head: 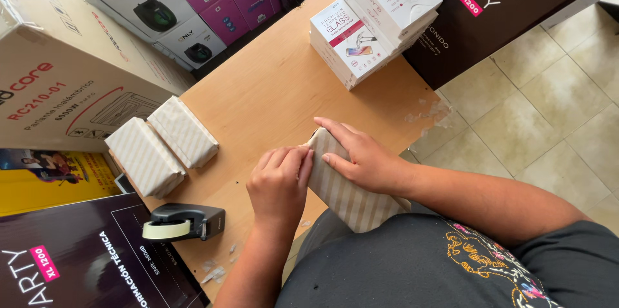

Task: The person wraps a rectangular box by hand using a piece of striped paper and tape. They place the box on the paper, fold the edges over, secure them with tape, and then repeat the process for another similar box.

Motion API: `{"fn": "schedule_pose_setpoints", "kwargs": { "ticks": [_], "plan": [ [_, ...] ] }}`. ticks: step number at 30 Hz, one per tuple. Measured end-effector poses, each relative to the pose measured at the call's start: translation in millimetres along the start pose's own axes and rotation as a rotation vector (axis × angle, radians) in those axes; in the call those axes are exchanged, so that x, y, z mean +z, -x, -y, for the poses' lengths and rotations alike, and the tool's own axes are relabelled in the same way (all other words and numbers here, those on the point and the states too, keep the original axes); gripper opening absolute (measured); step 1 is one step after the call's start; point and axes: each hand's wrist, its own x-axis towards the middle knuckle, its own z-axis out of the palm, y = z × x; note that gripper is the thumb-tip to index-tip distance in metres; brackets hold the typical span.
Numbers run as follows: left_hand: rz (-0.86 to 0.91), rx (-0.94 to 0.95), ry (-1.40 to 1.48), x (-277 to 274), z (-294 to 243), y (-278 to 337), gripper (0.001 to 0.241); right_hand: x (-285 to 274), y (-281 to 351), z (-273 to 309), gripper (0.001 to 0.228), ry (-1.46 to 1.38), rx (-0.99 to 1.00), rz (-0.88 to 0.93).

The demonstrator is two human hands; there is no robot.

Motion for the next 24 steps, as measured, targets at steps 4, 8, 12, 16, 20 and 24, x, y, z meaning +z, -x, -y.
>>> {"fn": "schedule_pose_setpoints", "kwargs": {
  "ticks": [4,8,12,16,20,24],
  "plan": [
    [-0.057,0.011,-0.034,-1,1,-1,0.006,2,0,3,0.064,-0.001,0.032,0.027],
    [-0.066,0.001,0.096,-5,9,1,0.001,3,0,6,0.064,-0.012,0.034,0.027],
    [-0.035,-0.005,0.136,-7,9,5,0.004,6,1,8,0.064,-0.016,0.042,0.028],
    [-0.049,-0.032,0.098,-7,9,4,0.005,10,2,12,0.065,-0.005,0.046,0.032],
    [-0.109,-0.037,0.078,-7,8,2,0.008,13,4,14,0.064,-0.004,0.038,0.031],
    [-0.119,-0.049,0.16,-9,9,6,0.006,10,6,15,0.063,-0.008,0.025,-0.001]
  ]
}}
